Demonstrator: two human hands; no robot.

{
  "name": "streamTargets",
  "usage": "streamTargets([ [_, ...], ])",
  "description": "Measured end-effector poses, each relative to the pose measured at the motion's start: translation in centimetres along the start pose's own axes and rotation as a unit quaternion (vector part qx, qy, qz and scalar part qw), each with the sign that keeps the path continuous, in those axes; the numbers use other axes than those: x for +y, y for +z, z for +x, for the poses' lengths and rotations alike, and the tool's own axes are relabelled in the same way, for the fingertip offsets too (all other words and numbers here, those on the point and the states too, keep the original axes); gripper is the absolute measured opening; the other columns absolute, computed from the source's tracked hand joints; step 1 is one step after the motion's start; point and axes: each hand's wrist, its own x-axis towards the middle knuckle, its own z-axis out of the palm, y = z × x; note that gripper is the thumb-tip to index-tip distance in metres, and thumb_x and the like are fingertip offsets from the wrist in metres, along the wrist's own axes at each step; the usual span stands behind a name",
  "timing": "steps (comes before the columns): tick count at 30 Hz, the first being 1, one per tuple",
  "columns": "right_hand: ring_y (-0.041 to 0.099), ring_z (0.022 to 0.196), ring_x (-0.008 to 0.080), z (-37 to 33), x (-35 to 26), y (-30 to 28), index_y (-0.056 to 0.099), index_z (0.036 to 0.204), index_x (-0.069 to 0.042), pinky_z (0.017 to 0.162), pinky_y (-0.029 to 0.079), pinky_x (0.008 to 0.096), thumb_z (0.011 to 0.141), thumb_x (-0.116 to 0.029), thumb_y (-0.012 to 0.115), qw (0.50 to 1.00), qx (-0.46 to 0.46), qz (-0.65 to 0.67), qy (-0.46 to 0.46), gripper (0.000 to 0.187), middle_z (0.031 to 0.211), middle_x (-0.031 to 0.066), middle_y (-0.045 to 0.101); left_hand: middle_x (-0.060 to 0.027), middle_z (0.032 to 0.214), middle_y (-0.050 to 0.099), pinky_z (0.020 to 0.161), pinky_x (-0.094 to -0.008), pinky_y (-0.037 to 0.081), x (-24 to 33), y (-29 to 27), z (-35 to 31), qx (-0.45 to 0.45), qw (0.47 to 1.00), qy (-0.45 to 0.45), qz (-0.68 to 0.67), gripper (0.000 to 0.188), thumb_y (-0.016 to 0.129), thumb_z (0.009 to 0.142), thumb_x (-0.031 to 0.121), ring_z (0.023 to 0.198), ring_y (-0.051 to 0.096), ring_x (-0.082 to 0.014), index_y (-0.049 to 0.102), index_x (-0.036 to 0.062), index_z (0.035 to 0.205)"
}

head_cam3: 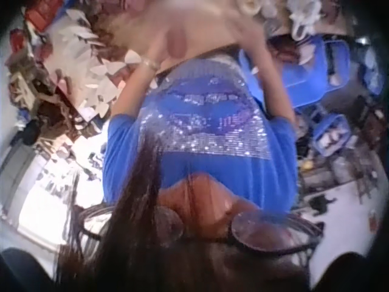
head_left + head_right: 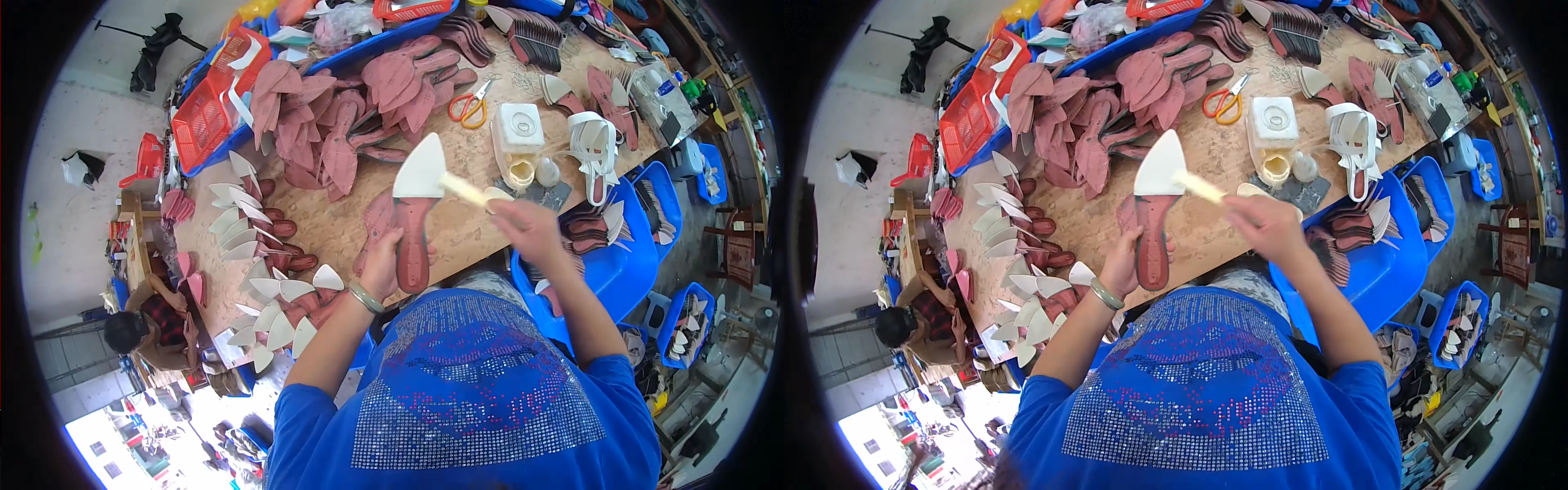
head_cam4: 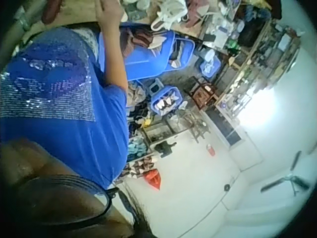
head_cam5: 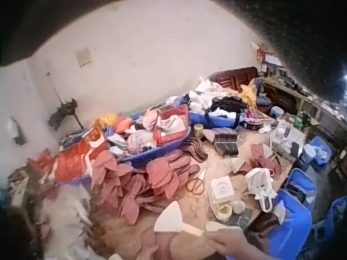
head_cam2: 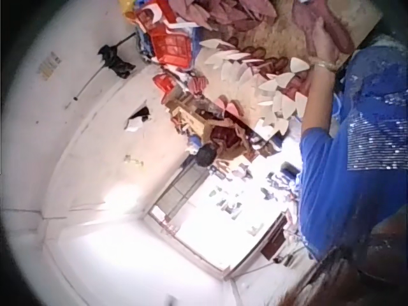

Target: The person applies glue to pink shoe insoles using a wooden stick and then presses white shoe parts onto them. The person handles the insoles and parts one at a time, repeating the process for multiple units on a cluttered workbench.

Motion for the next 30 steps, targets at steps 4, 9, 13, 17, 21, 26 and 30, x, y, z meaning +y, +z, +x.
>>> streamTargets([
  [4,0.063,0.062,0.0253,1.9,1.0,2.1,0.071,0.090,-0.011,0.053,0.050,0.0353,0.080,-0.019,0.069,0.981,-0.056,-0.174,-0.059,0.012,0.071,0.0062,0.064,-0.0167,0.102,0.062,0.079,-0.0412,0.056,1.3,3.8,-1.5,0.000,0.998,-0.027,0.054,0.035,0.034,0.098,0.023,0.091,0.065,-0.0261,0.050,-0.0016,0.118],
  [9,0.063,0.059,0.0235,3.5,5.7,2.7,0.070,0.092,-0.013,0.049,0.048,0.0343,0.080,-0.019,0.069,0.981,0.118,-0.142,-0.058,0.013,0.068,0.0063,0.063,-0.0160,0.102,0.062,0.079,-0.0417,0.056,1.7,4.1,-0.8,0.034,0.997,-0.020,0.062,0.032,0.034,0.098,0.018,0.091,0.065,-0.0262,0.048,-0.0015,0.119],
  [13,0.061,0.058,0.0214,2.4,0.6,5.2,0.071,0.100,-0.015,0.050,0.049,0.0328,0.080,-0.012,0.070,0.983,-0.029,-0.115,-0.143,0.020,0.067,0.0068,0.060,-0.0155,0.099,0.062,0.078,-0.0416,0.056,1.0,4.0,-0.7,0.025,0.998,-0.018,0.058,0.032,0.034,0.098,0.018,0.091,0.064,-0.0264,0.048,-0.0012,0.119],
  [17,0.060,0.057,0.0269,4.5,6.7,5.0,0.070,0.102,-0.013,0.051,0.048,0.0378,0.082,-0.013,0.068,0.967,0.045,-0.243,-0.054,0.020,0.065,0.0077,0.058,-0.0159,0.099,0.062,0.077,-0.0405,0.056,0.3,2.9,-0.1,0.024,0.997,-0.025,0.073,0.031,0.033,0.098,0.019,0.090,0.065,-0.0263,0.049,-0.0001,0.118],
  [21,0.066,0.068,0.0274,4.9,5.5,3.2,0.070,0.102,-0.010,0.060,0.052,0.0352,0.084,-0.015,0.067,0.992,0.027,-0.121,0.016,0.020,0.082,0.0106,0.068,-0.0168,0.099,0.063,0.075,-0.0394,0.056,-0.1,2.5,-0.2,0.052,0.998,-0.003,0.038,0.030,0.034,0.098,0.019,0.088,0.065,-0.0260,0.049,0.0014,0.117],
  [26,0.068,0.078,0.0269,2.1,3.9,5.3,0.069,0.103,-0.006,0.068,0.053,0.0335,0.085,-0.015,0.067,0.986,-0.102,-0.124,-0.037,0.020,0.090,0.0139,0.069,-0.0175,0.100,0.063,0.075,-0.0398,0.056,0.2,2.9,-0.4,0.049,0.999,-0.005,0.014,0.030,0.034,0.097,0.019,0.087,0.065,-0.0261,0.049,0.0007,0.116],
  [30,0.064,0.064,0.0259,4.1,7.4,4.5,0.071,0.095,-0.013,0.056,0.052,0.0352,0.081,-0.016,0.069,0.989,0.097,-0.110,-0.010,0.015,0.074,0.0086,0.066,-0.0179,0.100,0.063,0.075,-0.0401,0.056,-0.5,2.1,-0.3,0.056,0.998,0.025,0.004,0.031,0.035,0.098,0.020,0.087,0.065,-0.0263,0.048,0.0002,0.117],
])
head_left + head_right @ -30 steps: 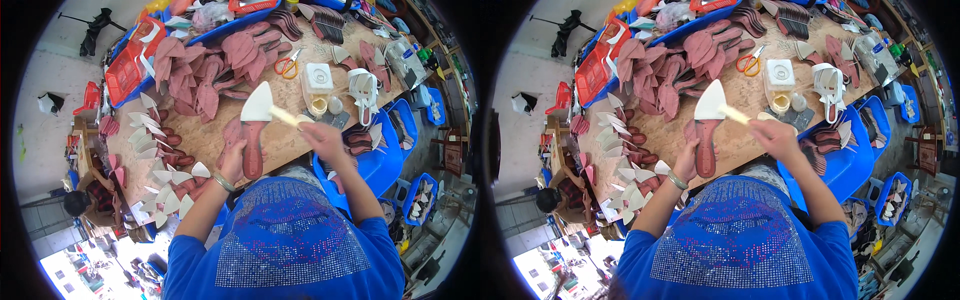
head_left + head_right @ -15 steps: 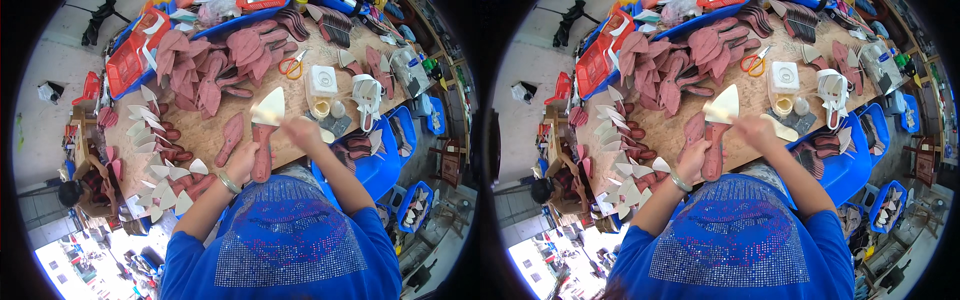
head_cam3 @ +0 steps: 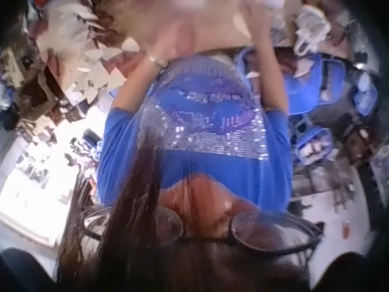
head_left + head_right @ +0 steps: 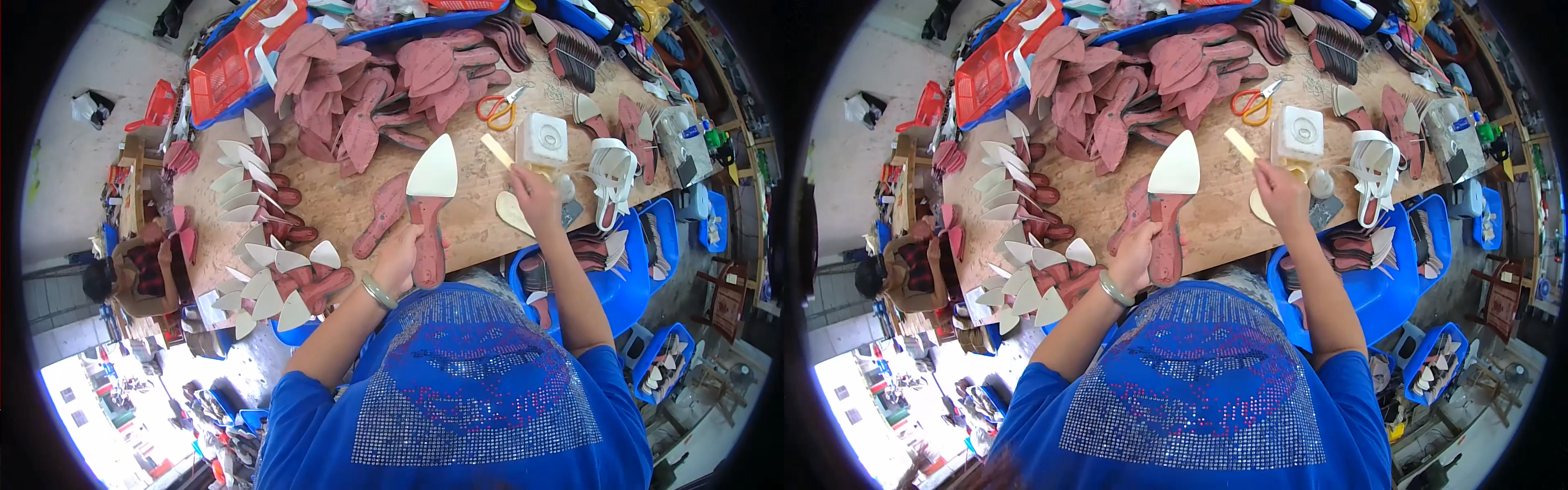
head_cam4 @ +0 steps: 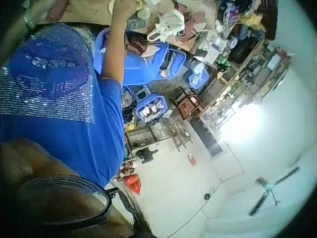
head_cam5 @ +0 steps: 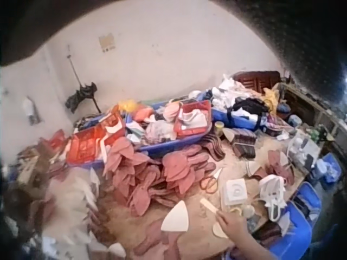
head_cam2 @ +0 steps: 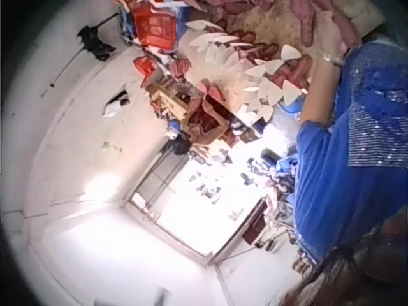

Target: The person applies glue to pink shoe insoles using a wooden stick and then presses white shoe parts onto them. The person handles the insoles and parts one at a time, repeating the process for multiple units on a cluttered workbench.

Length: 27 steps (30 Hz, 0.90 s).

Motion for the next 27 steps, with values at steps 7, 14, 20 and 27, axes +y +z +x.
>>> streamTargets([
  [7,0.066,0.069,0.0300,-2.6,-0.8,0.0,0.069,0.099,-0.010,0.060,0.051,0.0368,0.084,-0.018,0.068,0.983,-0.162,-0.080,0.018,0.018,0.082,0.0118,0.069,-0.0158,0.099,0.063,0.073,-0.0375,0.053,-1.0,0.1,-0.6,0.011,0.999,0.013,-0.033,0.034,0.033,0.098,0.022,0.084,0.063,-0.0242,0.046,0.0005,0.120],
  [14,0.069,0.080,0.0245,-2.7,1.1,-2.5,0.070,0.104,-0.006,0.070,0.052,0.0315,0.085,-0.017,0.067,0.987,-0.096,0.048,0.123,0.022,0.093,0.0145,0.070,-0.0083,0.105,0.059,0.083,-0.0275,0.046,-6.6,-6.8,0.4,0.165,0.954,0.203,0.144,0.037,0.038,0.099,0.027,0.093,0.057,-0.0149,0.043,0.0020,0.126],
  [20,0.068,0.082,0.0172,-5.1,0.6,-2.5,0.070,0.105,-0.004,0.072,0.051,0.0287,0.086,-0.015,0.067,0.976,-0.104,0.087,0.171,0.023,0.094,0.0139,0.071,-0.0147,0.115,0.052,0.093,-0.0332,0.043,-8.3,-11.4,5.3,0.379,0.875,0.257,0.160,0.068,0.063,0.088,0.014,0.103,0.052,-0.0242,0.025,0.0026,0.143],
  [27,0.066,0.086,0.0147,-5.0,2.2,-3.7,0.068,0.107,-0.001,0.077,0.050,0.0270,0.088,-0.013,0.066,0.966,-0.086,0.117,0.212,0.024,0.097,0.0118,0.071,-0.0295,0.131,0.039,0.104,-0.0445,0.038,-8.5,-12.1,9.2,0.530,0.775,0.105,0.328,0.092,0.081,0.072,0.026,0.121,0.043,-0.0437,0.025,-0.0088,0.137],
])
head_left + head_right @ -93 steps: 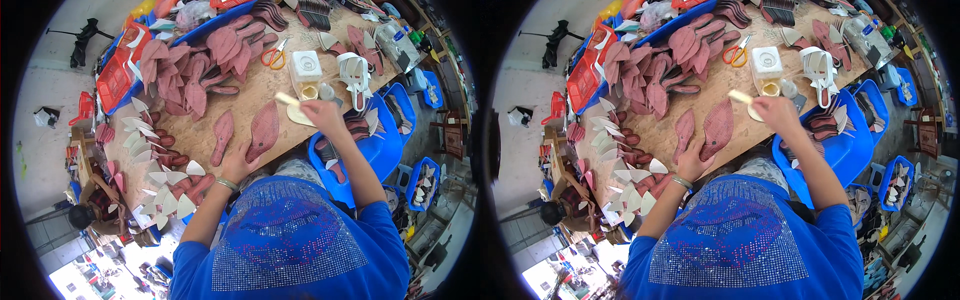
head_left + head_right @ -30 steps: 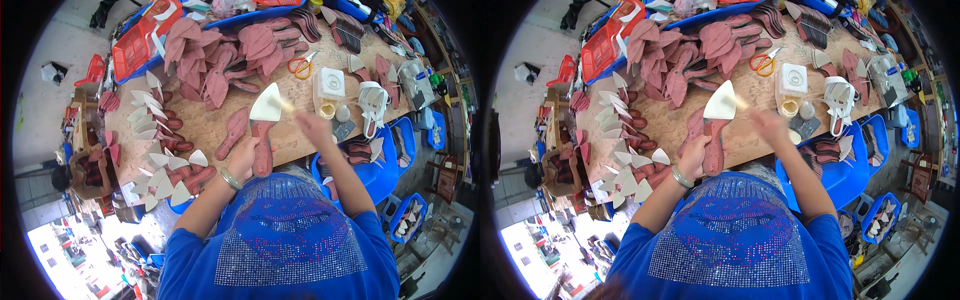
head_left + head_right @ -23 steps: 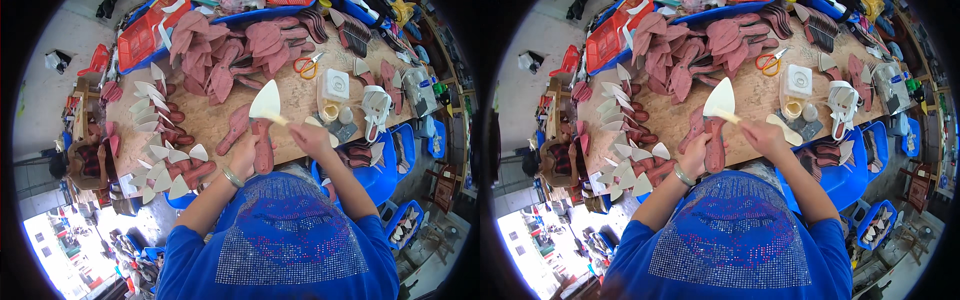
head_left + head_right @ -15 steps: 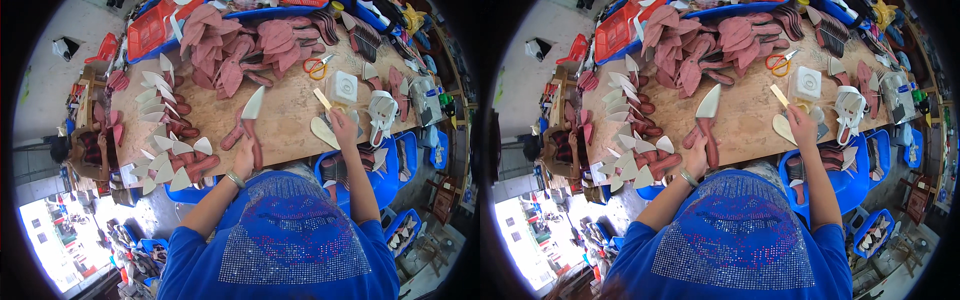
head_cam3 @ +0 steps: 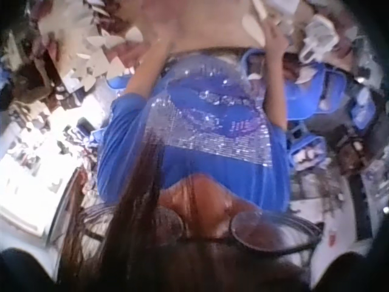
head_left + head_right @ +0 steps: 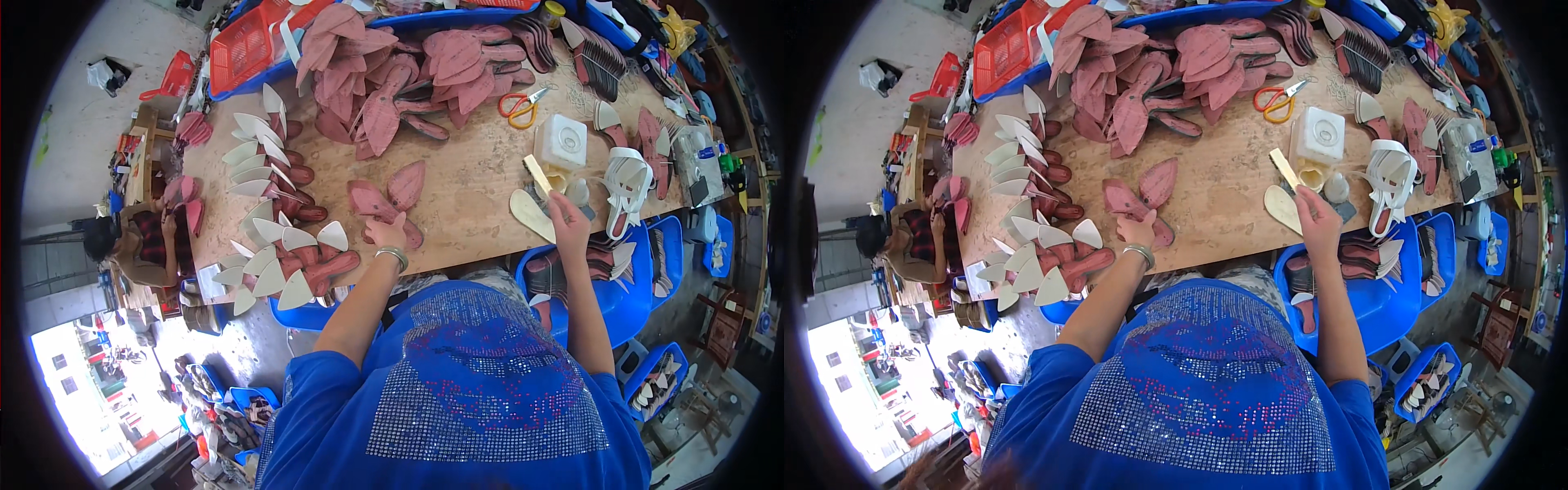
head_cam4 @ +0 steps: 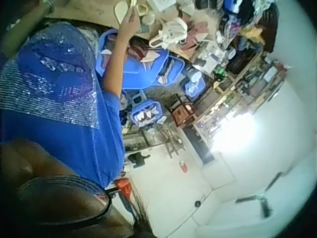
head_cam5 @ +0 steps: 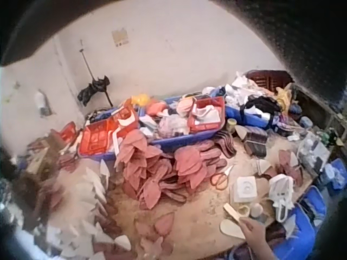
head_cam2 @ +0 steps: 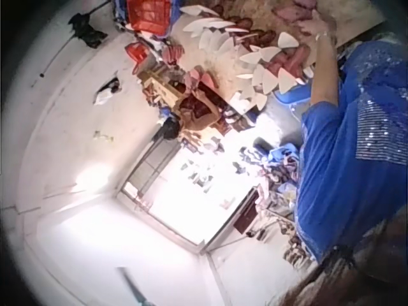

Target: The person applies glue to pink shoe insoles using a wooden stick and then presses white shoe parts onto them. The person handles the insoles and parts one at a time, repeating the process for multiple units on a cluttered workbench.

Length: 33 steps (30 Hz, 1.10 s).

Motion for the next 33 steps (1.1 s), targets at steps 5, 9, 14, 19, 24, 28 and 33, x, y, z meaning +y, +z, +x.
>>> streamTargets([
  [5,0.065,0.090,0.0132,-0.6,0.8,-0.6,0.068,0.108,0.000,0.081,0.049,0.0260,0.088,-0.012,0.065,1.000,0.006,-0.009,0.024,0.023,0.100,0.0104,0.071,-0.0296,0.126,0.045,0.100,-0.0430,0.041,-1.3,0.6,0.7,-0.022,1.000,-0.004,0.016,0.083,0.081,0.071,0.025,0.116,0.048,-0.0404,0.032,-0.0082,0.129],
  [9,0.064,0.089,0.0131,-0.4,0.5,-0.6,0.067,0.110,0.000,0.081,0.049,0.0263,0.089,-0.013,0.064,1.000,0.006,0.000,0.021,0.024,0.099,0.0095,0.070,-0.0262,0.119,0.052,0.091,-0.0392,0.048,-4.5,1.0,3.6,-0.042,0.997,-0.006,-0.057,0.067,0.079,0.074,0.016,0.108,0.056,-0.0338,0.037,-0.0079,0.120],
  [14,0.064,0.088,0.0125,0.2,0.4,0.0,0.067,0.110,-0.002,0.080,0.049,0.0260,0.089,-0.013,0.064,1.000,0.012,0.007,0.024,0.024,0.098,0.0089,0.070,-0.0234,0.119,0.054,0.088,-0.0362,0.050,-5.9,1.3,5.3,-0.096,0.992,-0.032,-0.070,0.068,0.078,0.073,0.012,0.106,0.058,-0.0308,0.034,-0.0079,0.122],
  [19,0.065,0.086,0.0143,0.4,1.0,0.4,0.068,0.109,-0.002,0.078,0.049,0.0272,0.089,-0.013,0.065,1.000,0.020,-0.009,0.017,0.023,0.096,0.0100,0.071,-0.0294,0.133,0.041,0.101,-0.0436,0.042,-1.1,0.4,3.1,-0.098,0.994,-0.052,0.020,0.097,0.083,0.068,0.027,0.122,0.046,-0.0412,0.024,-0.0050,0.138],
  [24,0.066,0.085,0.0161,0.9,0.5,1.0,0.068,0.108,-0.002,0.077,0.049,0.0279,0.088,-0.014,0.066,1.000,0.010,-0.019,-0.005,0.023,0.096,0.0112,0.071,-0.0302,0.138,0.034,0.101,-0.0455,0.042,-2.7,1.6,3.5,-0.069,0.990,-0.113,-0.045,0.105,0.083,0.067,0.030,0.123,0.044,-0.0428,0.017,-0.0043,0.142],
  [28,0.067,0.086,0.0167,1.2,0.6,1.5,0.068,0.108,-0.001,0.077,0.050,0.0278,0.088,-0.013,0.066,1.000,0.001,-0.017,-0.008,0.023,0.097,0.0119,0.071,-0.0295,0.135,0.038,0.101,-0.0446,0.042,-3.5,1.7,4.0,-0.084,0.981,-0.130,-0.120,0.104,0.083,0.068,0.032,0.120,0.046,-0.0428,0.018,-0.0062,0.140],
  [33,0.067,0.088,0.0166,1.3,0.6,1.8,0.067,0.108,0.000,0.078,0.050,0.0279,0.088,-0.012,0.066,1.000,0.004,-0.019,-0.012,0.024,0.098,0.0125,0.071,-0.0289,0.133,0.043,0.100,-0.0425,0.043,-2.0,0.5,4.7,-0.114,0.988,-0.100,0.032,0.103,0.082,0.070,0.033,0.117,0.052,-0.0402,0.018,-0.0082,0.140],
])
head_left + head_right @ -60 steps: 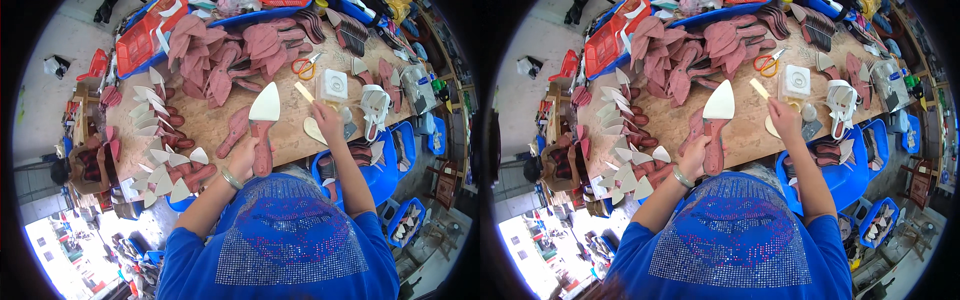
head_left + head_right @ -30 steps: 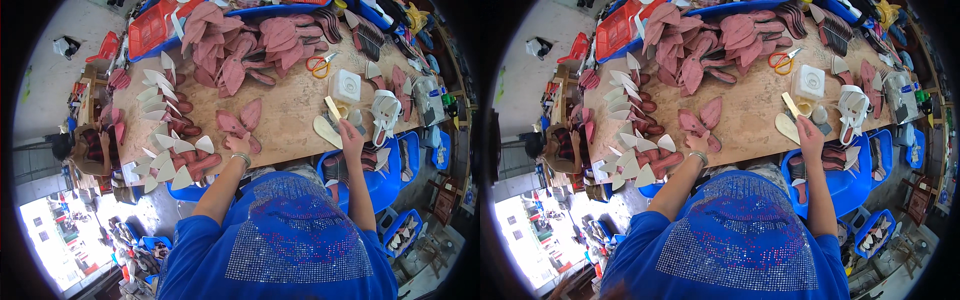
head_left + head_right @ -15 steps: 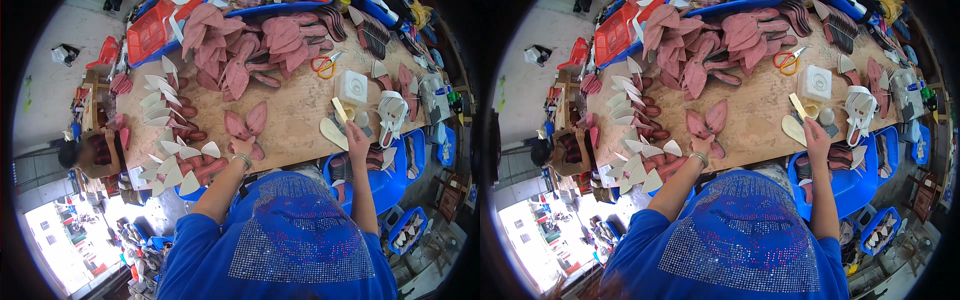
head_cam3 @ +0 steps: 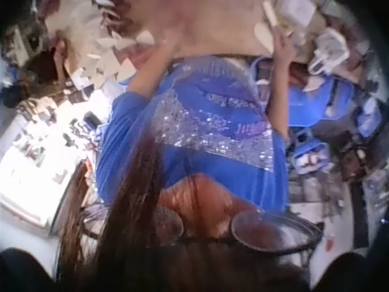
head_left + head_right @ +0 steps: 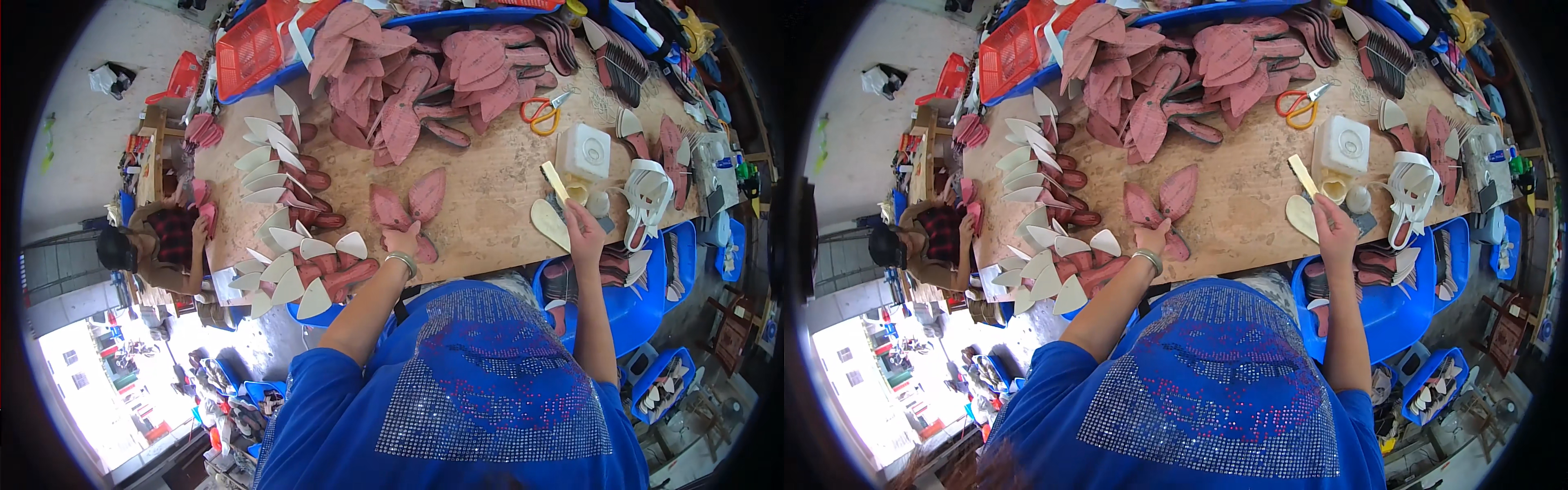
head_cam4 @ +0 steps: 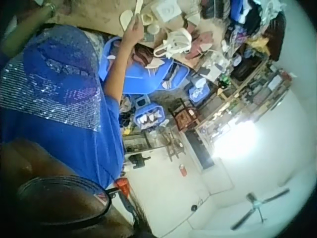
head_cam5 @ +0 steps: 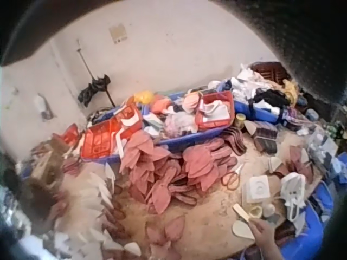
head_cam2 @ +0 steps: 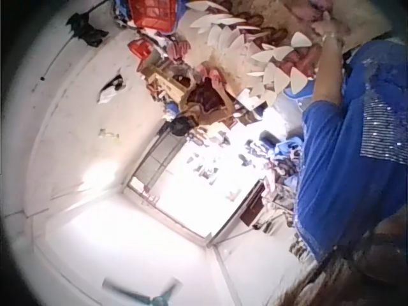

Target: The person applies glue to pink shoe insoles using a wooden stick and then presses white shoe parts onto them. The person handles the insoles and parts one at a time, repeating the process for multiple units on a cluttered workbench.

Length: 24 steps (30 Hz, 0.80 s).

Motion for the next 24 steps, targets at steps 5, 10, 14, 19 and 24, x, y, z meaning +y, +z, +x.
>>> streamTargets([
  [5,0.067,0.091,0.0164,0.3,-0.9,-0.1,0.067,0.108,0.001,0.080,0.049,0.0276,0.087,-0.011,0.066,1.000,-0.007,0.028,-0.002,0.024,0.100,0.0130,0.071,-0.0192,0.104,0.064,0.086,-0.0406,0.049,-5.3,-0.5,5.3,-0.036,0.994,0.089,0.042,0.050,0.073,0.081,0.028,0.096,0.062,-0.0274,0.057,-0.0063,0.113],
  [10,0.066,0.092,0.0145,-0.6,0.5,-1.0,0.067,0.109,0.000,0.081,0.049,0.0262,0.088,-0.010,0.066,0.997,0.035,0.042,0.045,0.024,0.100,0.0111,0.071,-0.0200,0.098,0.066,0.081,-0.0457,0.049,7.6,-8.3,1.1,-0.148,0.840,0.325,0.408,0.033,0.056,0.090,0.034,0.090,0.064,-0.0369,0.064,0.0041,0.102],
  [14,0.065,0.090,0.0126,-1.4,-0.2,-1.6,0.067,0.109,0.000,0.080,0.049,0.0253,0.088,-0.010,0.066,0.997,0.041,0.030,0.051,0.024,0.098,0.0094,0.071,-0.0258,0.090,0.062,0.075,-0.0490,0.049,19.3,-9.5,-0.3,0.032,0.801,0.564,0.199,0.024,0.050,0.092,0.024,0.086,0.061,-0.0408,0.061,0.0017,0.093],
  [19,0.064,0.087,0.0113,-2.9,-0.5,-2.7,0.067,0.109,-0.001,0.078,0.049,0.0246,0.087,-0.010,0.067,0.993,0.071,0.035,0.087,0.024,0.097,0.0080,0.070,-0.0195,0.112,0.062,0.086,-0.0441,0.049,28.7,-5.9,2.9,0.098,0.747,0.547,0.365,0.040,0.058,0.089,0.035,0.107,0.058,-0.0366,0.058,0.0038,0.113],
  [24,0.064,0.085,0.0111,-5.2,0.1,-4.1,0.068,0.109,-0.001,0.076,0.049,0.0246,0.087,-0.009,0.067,0.984,0.099,0.027,0.148,0.023,0.094,0.0081,0.070,-0.0162,0.119,0.060,0.089,-0.0423,0.050,32.4,-3.2,3.5,0.079,0.765,0.417,0.484,0.061,0.066,0.080,0.052,0.110,0.058,-0.0320,0.057,0.0018,0.113],
])
